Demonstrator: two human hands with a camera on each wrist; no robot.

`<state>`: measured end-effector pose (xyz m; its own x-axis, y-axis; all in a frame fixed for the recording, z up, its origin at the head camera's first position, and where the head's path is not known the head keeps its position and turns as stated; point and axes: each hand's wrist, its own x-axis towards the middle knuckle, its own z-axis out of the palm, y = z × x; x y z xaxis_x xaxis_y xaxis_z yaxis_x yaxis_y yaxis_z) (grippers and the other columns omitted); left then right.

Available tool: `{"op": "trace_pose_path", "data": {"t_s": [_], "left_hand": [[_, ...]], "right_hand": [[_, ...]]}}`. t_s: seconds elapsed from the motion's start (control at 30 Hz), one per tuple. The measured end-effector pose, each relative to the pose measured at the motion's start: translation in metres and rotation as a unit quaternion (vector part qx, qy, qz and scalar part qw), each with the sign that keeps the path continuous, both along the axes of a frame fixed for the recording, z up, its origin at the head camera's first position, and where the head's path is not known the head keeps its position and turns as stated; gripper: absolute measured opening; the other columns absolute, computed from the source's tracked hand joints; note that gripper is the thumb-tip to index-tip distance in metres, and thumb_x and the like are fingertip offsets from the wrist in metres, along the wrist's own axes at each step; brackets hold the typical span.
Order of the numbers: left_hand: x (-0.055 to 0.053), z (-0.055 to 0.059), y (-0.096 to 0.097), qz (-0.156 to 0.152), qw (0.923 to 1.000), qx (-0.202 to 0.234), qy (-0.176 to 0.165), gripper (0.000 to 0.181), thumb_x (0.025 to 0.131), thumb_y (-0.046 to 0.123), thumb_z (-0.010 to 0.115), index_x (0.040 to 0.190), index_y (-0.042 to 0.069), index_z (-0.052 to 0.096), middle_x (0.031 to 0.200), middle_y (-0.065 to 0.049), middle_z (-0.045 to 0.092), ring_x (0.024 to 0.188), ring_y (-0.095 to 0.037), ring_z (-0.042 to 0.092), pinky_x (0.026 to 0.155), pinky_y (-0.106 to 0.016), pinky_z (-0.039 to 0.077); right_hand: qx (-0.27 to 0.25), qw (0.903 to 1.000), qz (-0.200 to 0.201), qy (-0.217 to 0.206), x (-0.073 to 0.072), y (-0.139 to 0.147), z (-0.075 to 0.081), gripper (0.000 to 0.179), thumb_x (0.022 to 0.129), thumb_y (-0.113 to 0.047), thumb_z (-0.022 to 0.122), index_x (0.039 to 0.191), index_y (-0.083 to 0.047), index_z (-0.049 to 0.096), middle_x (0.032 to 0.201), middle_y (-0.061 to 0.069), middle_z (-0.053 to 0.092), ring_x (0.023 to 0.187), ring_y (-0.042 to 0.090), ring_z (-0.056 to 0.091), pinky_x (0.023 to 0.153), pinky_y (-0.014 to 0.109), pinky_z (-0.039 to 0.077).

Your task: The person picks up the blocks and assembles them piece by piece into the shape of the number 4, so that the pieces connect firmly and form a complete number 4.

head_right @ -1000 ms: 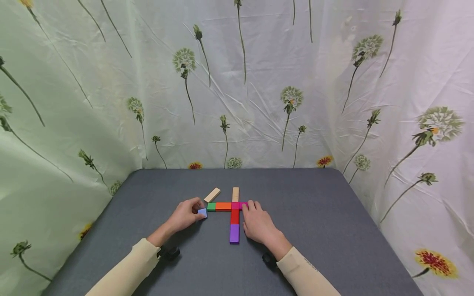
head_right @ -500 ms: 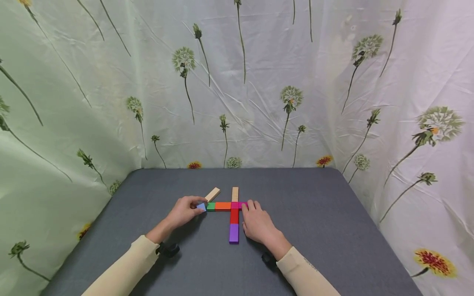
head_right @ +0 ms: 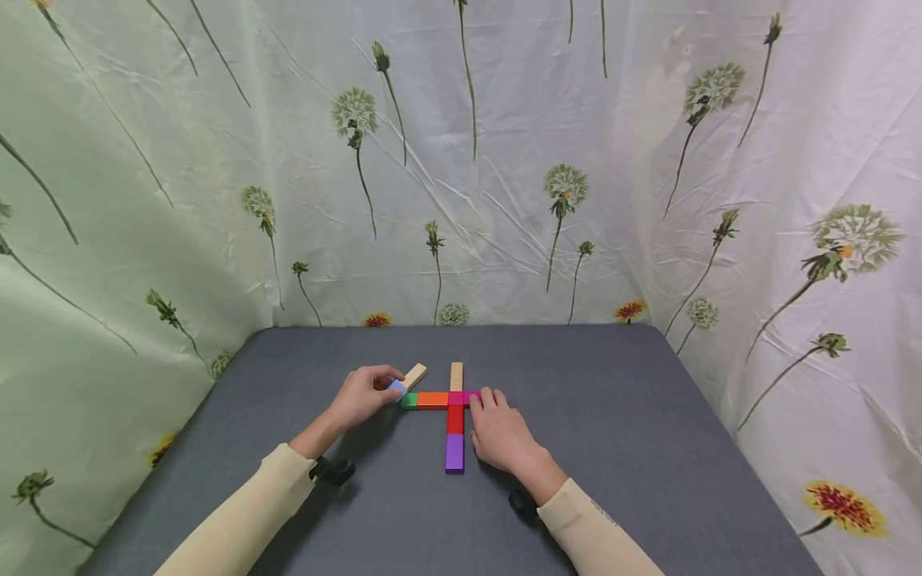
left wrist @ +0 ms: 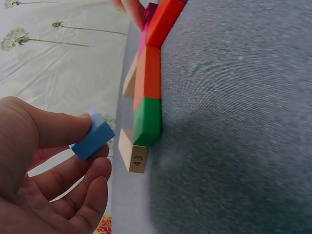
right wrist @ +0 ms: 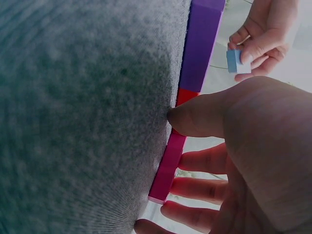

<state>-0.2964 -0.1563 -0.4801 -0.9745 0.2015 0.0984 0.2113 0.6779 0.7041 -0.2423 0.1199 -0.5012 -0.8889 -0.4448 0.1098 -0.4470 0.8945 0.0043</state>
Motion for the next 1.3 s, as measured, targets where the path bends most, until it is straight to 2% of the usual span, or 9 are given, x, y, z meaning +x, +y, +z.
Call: {"op": "trace_pose_path", "data": {"t_s": [0.3,0.47,0.7,1.03,1.3], "left_hand": [[-0.015,0.008,0.006,-0.004,0.9997,0.024,0.003,0.017,0.091,0.017,0.077,0.107,0.011,0.075,0.085,0.003,0.069,0.078,-0.015,0.062,0.071,-0.036,0.052],[-0.023,0.016,0.007,0.002,0.9998,0.019,0.007,0.01,0.09,0.017,0.078,0.098,0.016,0.073,0.083,0.002,0.067,0.073,-0.017,0.06,0.065,-0.034,0.05],[-0.036,0.027,0.015,0.013,0.9997,0.013,0.014,0.014,0.088,0.021,0.078,0.096,0.015,0.068,0.089,-0.001,0.067,0.077,-0.019,0.061,0.067,-0.035,0.05],[-0.061,0.031,0.026,0.018,0.9997,0.016,0.007,0.014,0.089,0.021,0.078,0.096,0.015,0.067,0.094,-0.003,0.066,0.084,-0.021,0.061,0.069,-0.036,0.051],[-0.076,0.03,0.025,0.019,0.9997,0.011,-0.007,0.014,0.092,0.018,0.075,0.102,0.012,0.067,0.104,-0.007,0.066,0.094,-0.024,0.062,0.075,-0.04,0.052]], "right_hand": [[-0.002,1.0,0.005,0.005,0.002,0.001,0.002,0.058,0.092,-0.031,0.071,0.139,-0.002,0.054,0.124,0.015,0.051,0.115,0.029,0.05,0.079,0.041,0.056],[0.0,1.0,0.003,-0.001,0.001,-0.001,0.002,0.059,0.093,-0.031,0.071,0.141,-0.003,0.053,0.126,0.015,0.051,0.117,0.029,0.049,0.08,0.04,0.056],[-0.001,0.9999,0.009,0.008,0.001,0.0,0.002,0.056,0.094,-0.031,0.069,0.139,-0.002,0.054,0.126,0.016,0.051,0.12,0.031,0.049,0.079,0.042,0.056],[-0.003,1.0,0.006,0.005,0.0,0.001,0.003,0.056,0.094,-0.031,0.07,0.139,-0.003,0.053,0.126,0.015,0.05,0.119,0.03,0.049,0.078,0.042,0.056],[0.004,1.0,0.003,-0.002,0.0,0.001,0.002,0.058,0.093,-0.033,0.07,0.14,-0.003,0.053,0.127,0.015,0.05,0.12,0.03,0.049,0.078,0.042,0.057]]}}
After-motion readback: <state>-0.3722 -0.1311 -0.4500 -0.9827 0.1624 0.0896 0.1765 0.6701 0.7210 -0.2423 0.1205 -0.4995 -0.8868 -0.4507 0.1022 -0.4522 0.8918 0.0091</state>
